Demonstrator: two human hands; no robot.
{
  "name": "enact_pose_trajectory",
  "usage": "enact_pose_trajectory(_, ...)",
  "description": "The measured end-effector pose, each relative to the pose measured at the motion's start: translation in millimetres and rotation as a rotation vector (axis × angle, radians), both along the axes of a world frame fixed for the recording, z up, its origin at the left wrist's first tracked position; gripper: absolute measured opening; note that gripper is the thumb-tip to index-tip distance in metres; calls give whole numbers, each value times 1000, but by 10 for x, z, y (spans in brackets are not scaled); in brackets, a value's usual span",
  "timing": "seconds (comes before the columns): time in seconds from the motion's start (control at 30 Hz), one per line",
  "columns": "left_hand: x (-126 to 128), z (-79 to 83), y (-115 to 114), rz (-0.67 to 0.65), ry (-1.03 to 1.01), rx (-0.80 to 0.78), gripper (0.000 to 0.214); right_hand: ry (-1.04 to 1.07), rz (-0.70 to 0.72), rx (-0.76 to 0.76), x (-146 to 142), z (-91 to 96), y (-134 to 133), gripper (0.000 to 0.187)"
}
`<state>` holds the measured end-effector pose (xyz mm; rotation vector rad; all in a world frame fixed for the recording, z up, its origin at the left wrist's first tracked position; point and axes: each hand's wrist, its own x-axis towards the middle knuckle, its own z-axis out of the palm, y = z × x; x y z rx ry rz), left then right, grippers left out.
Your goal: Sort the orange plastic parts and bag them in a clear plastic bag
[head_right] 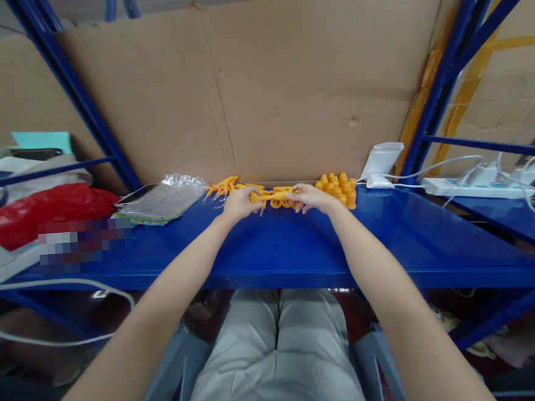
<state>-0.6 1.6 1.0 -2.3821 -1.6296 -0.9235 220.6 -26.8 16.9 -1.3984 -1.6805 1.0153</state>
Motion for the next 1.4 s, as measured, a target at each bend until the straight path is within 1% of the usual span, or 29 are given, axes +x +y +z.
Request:
enact_pose_trajectory(0.07, 2, 10, -10, 6, 7, 0, 29, 2, 11, 23, -6, 15, -5, 10)
enact_pose_trajectory(0.1, 3, 15, -16, 10, 10, -2, 29, -5, 12, 31, -8, 20, -6, 9)
enact_pose_trajectory(0.33, -7, 35, -35, 5, 28, -21, 32, -48, 33, 76, -3, -3, 14, 35)
enact_pose_trajectory(0.47, -6, 34, -42, 1, 22, -20, 31, -77, 20, 102, 1, -14, 22, 44)
enact_pose_trajectory(0.63, 9, 40, -72, 27, 16, -2, 32, -92, -21, 135, -3, 10, 8, 52)
enact_pose_trajectory(0.77, 19, 37, -86, 45, 34, 39, 31, -67, -48, 95, -22, 17, 14, 56)
enact_pose_trajectory(0.9, 27, 31, -95, 42, 66, 64, 30, -36, -63, -3, -40, -17, 22, 58)
enact_pose_trajectory(1.0, 31, 31, -97, 38, 82, 56, 31, 17, -34, -35, -36, -20, 3, 54)
enact_pose_trajectory(1.07, 29, 29, -88, 40, 76, 55, 30, 50, -8, -16, -28, -1, -15, 42)
enact_pose_trajectory(1.13, 19, 20, -62, 40, 64, 54, 30, 57, 10, 25, -19, 22, -28, 24)
enact_pose_trajectory(1.17, 10, 11, -42, 36, 57, 55, 30, 51, 15, 44, -15, 31, -29, 18)
enact_pose_trajectory(1.2, -1, -1, -16, 24, 50, 58, 29, 39, 13, 58, -9, 36, -29, 15)
enact_pose_trajectory(1.27, -27, -33, 47, -36, 44, 62, 29, 11, 3, 72, 4, 34, -21, 17)
enact_pose_trajectory(1.33, -51, -68, 112, -131, 46, 57, 31, -10, -7, 81, 19, 20, -12, 21)
enact_pose_trajectory(1.4, -63, -94, 158, -198, 39, 33, 33, -20, -18, 91, 31, 7, -6, 23)
